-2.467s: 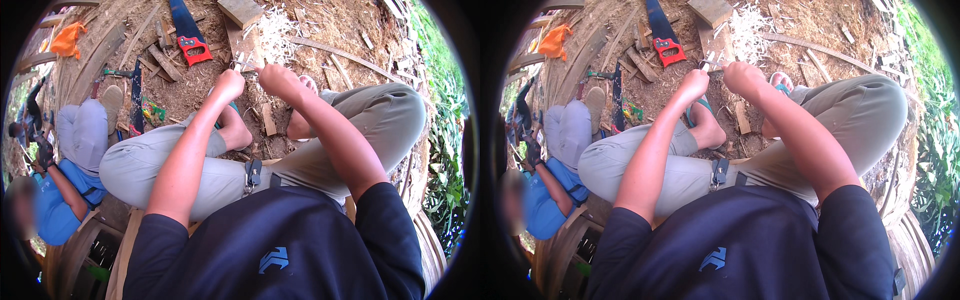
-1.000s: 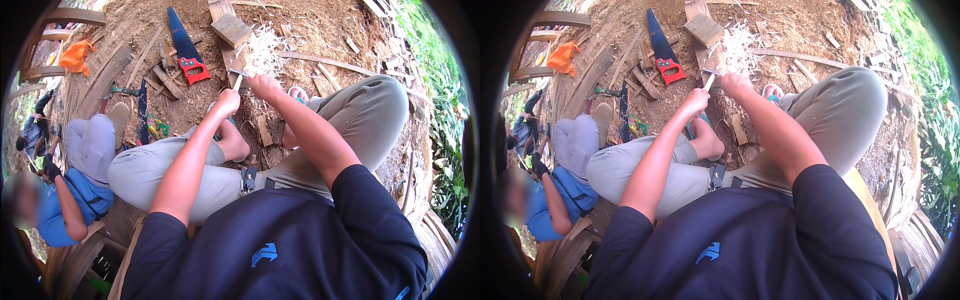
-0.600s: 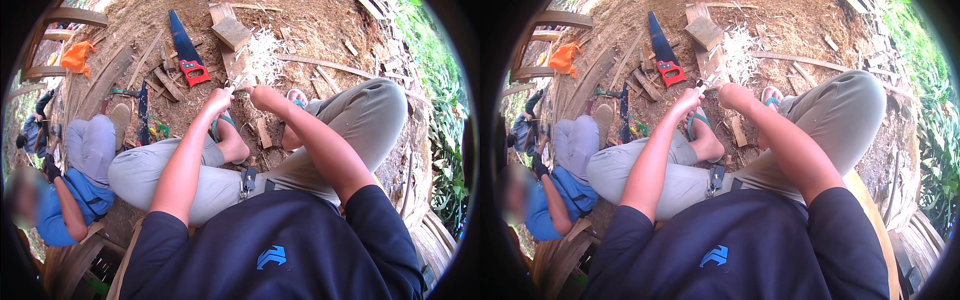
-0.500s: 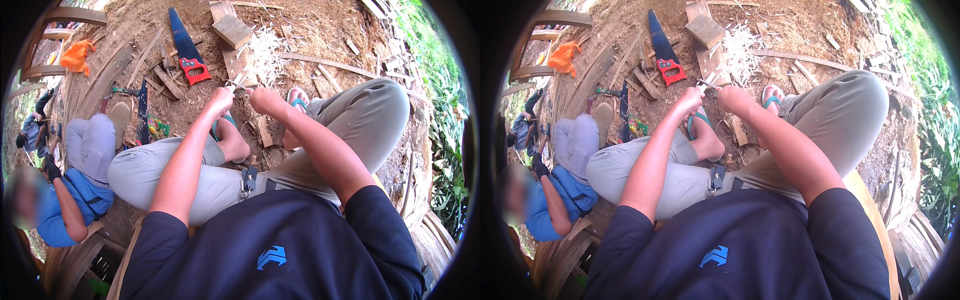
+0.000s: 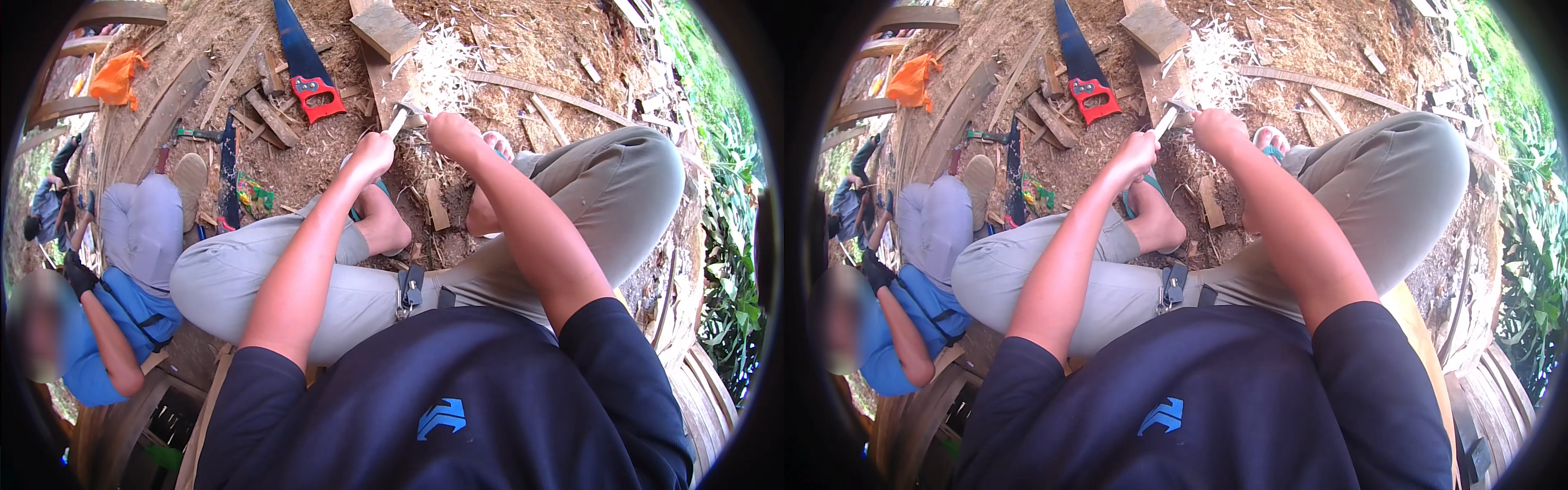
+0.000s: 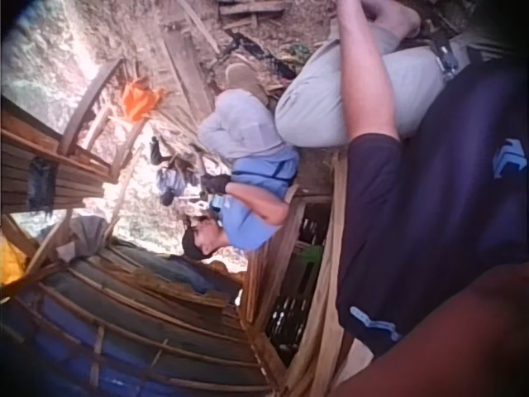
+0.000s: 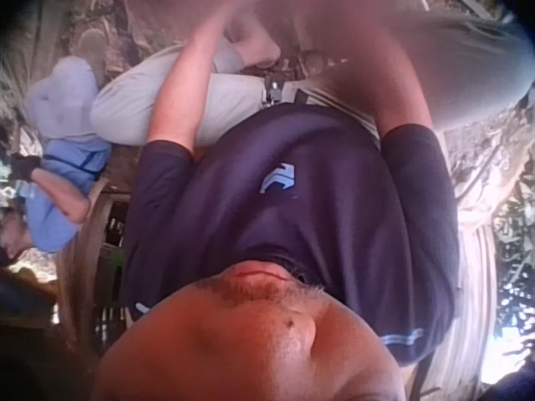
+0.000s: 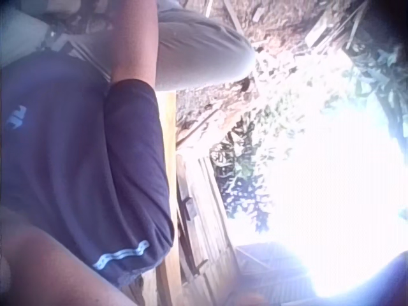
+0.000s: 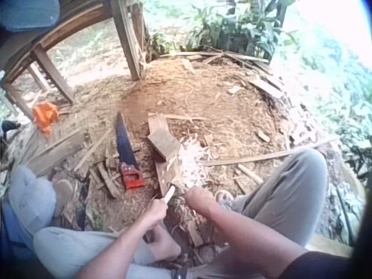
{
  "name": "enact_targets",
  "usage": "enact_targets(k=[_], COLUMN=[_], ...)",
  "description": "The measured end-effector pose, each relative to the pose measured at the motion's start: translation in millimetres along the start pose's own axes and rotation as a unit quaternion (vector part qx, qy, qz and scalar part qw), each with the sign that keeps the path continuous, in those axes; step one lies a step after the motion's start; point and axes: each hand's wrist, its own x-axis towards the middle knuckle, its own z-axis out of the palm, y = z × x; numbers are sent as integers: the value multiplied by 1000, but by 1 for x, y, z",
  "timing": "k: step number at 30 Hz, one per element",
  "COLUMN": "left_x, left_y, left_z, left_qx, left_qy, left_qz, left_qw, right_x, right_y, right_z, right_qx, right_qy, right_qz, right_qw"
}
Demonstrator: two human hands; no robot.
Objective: The person sits on the ground and uses a curved knife to shave thin strips from a small piece of wood. They repeatedly scrape the blade along the wood, producing wood shavings that accumulate on the ground. The person occasionally pauses to inspect the wood piece.
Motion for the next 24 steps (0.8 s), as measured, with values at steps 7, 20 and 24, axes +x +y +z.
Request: enact_targets(k=[7, 20, 24], left_x=[-10, 15, 11], left_y=[6, -23, -16], left_z=[-6, 7, 8], left_qx=[-38, 114, 110], left_qy=[14, 104, 81], left_qz=[-11, 45, 28], left_qw=[999, 987, 990], right_x=[-2, -52, -48], right_y=[-2, -23, -24], right_z=[-20, 5, 10], right_qx=[45, 5, -38], right_qy=[5, 87, 149], right_qz=[-11, -106, -71], right_qw=[999, 991, 986])
